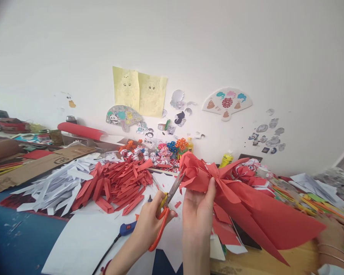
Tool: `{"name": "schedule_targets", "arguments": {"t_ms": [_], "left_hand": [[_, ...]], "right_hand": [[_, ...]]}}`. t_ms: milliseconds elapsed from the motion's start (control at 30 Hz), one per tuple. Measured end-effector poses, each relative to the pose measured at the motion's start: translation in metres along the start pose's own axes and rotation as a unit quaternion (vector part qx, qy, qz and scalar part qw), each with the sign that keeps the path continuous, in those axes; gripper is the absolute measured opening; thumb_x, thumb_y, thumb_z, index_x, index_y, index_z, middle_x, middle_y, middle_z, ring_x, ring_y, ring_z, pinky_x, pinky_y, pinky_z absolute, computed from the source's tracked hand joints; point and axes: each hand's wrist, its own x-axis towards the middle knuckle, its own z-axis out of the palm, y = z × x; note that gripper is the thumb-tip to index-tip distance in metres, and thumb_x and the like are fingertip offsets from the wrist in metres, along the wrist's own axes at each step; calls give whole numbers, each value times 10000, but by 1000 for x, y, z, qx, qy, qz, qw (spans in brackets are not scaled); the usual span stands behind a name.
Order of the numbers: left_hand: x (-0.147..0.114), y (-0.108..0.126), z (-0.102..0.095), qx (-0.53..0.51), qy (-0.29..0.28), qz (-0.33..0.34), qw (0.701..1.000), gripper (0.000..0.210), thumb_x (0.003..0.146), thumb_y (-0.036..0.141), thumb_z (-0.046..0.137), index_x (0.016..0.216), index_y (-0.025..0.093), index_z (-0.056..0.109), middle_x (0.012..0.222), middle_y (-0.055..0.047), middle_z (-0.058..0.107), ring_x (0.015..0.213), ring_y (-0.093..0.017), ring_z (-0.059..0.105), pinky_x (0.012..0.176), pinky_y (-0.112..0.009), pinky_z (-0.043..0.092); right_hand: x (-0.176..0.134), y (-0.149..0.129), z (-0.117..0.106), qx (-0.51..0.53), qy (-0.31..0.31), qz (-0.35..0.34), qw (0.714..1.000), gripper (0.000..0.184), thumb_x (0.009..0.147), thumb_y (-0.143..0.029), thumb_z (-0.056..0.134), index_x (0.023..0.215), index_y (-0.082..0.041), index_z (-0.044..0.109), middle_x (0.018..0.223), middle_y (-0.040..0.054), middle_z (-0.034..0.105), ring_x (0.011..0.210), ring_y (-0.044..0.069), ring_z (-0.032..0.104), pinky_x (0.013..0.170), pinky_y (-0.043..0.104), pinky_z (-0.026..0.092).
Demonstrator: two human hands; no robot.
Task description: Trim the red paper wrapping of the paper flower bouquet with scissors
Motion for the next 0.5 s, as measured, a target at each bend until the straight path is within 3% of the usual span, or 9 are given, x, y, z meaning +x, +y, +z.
{"name": "schedule_targets", "arguments": {"t_ms": [500], "left_hand": [[-1, -2, -1, 8, -3, -6, 1000, 312, 761, 346, 622, 771, 254, 323, 579, 92, 413, 540, -119, 267, 559, -218, 228]], "right_hand": [[2, 0, -3, -3, 2, 3, 1000, 303, 853, -337, 643, 1124, -208, 682, 1153, 10, 716, 1102, 112, 647, 889, 202, 553]]}}
